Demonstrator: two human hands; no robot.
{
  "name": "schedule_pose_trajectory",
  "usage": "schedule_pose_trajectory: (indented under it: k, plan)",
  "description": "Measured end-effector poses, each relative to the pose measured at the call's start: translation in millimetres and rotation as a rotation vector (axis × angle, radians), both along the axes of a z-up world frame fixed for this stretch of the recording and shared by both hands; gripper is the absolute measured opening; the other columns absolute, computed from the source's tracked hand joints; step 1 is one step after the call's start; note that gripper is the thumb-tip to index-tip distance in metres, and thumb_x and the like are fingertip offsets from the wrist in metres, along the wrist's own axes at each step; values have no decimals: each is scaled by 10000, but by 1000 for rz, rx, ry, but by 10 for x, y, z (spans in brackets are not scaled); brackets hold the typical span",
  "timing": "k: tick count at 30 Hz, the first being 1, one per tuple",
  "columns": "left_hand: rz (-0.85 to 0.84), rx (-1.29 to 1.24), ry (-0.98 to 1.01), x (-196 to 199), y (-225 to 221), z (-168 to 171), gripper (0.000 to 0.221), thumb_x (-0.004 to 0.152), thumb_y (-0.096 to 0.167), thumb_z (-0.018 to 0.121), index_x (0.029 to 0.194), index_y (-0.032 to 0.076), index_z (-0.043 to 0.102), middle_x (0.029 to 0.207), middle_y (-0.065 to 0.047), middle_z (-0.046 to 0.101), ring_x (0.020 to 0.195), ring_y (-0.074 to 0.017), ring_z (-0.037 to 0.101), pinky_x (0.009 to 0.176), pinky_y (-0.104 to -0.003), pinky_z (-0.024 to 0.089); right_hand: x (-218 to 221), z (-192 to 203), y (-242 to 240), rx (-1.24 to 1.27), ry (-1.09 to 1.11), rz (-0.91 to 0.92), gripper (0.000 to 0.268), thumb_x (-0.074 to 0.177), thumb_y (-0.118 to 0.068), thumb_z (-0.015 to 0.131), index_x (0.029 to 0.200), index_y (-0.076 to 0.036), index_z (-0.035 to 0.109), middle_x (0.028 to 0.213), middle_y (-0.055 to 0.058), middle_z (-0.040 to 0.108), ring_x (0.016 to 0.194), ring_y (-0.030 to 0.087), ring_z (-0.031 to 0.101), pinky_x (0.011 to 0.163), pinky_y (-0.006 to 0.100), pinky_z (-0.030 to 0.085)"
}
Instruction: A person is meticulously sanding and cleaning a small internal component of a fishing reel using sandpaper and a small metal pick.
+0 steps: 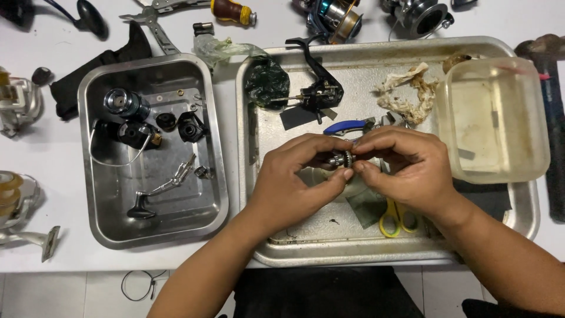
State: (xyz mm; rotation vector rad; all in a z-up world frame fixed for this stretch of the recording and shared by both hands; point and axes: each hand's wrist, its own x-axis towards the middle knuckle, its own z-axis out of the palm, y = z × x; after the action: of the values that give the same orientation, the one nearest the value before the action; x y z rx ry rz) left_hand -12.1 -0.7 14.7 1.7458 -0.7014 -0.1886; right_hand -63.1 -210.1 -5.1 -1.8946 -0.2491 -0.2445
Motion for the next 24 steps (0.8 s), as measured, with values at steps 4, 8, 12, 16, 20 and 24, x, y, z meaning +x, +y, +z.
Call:
schedule_pose_trajectory:
  k: [4,8,12,16,20,24]
  plan:
    - [-33,31,132,39,35,26,368,897,249,707,1240,119,690,1163,-48,738,1002,-153,752,926,-257,637,45,193,-162,-98,-64,-11,159,859,-19,794,998,26,732,968,170,760,900,237,755,846,294,650]
    - [41,29,81,78,65,19,238,892,211,740,1109,111,738,1075,-27,718,966,-134,708,824,-220,584,-17,523,-348,-367,-177,-104,60,1005,84,753,1013,131,717,975,254,737,871,293,746,763,312,598]
    - [54,39,89,67,79,58,216,903,214,732,1099,125,748,1030,-4,711,811,-86,644,697,-199,524,-42,684,-426,-771,-160,17,154,962,40,795,1108,86,773,1034,201,779,914,286,746,802,379,601]
    - [45,27,57,67,80,38,208,894,174,731,1089,105,746,1067,-36,712,939,-124,692,772,-211,575,-125,625,-631,-795,-187,-68,96,1029,63,801,1122,88,797,1066,215,791,958,295,767,819,375,614]
    - [56,11,193,65,80,-24,243,890,172,746,1124,119,712,1120,0,704,941,-92,652,818,-203,549,-102,576,-619,-806,-181,-90,89,1028,30,810,1109,65,798,1046,178,786,954,281,745,827,376,570]
    - [-4,-266,522,106,92,-187,259,901,74,760,1145,53,678,1154,-68,720,1010,-92,667,888,-200,550,-16,568,-521,-770,-222,-28,111,984,21,799,1083,69,783,1033,175,784,925,295,740,825,399,577]
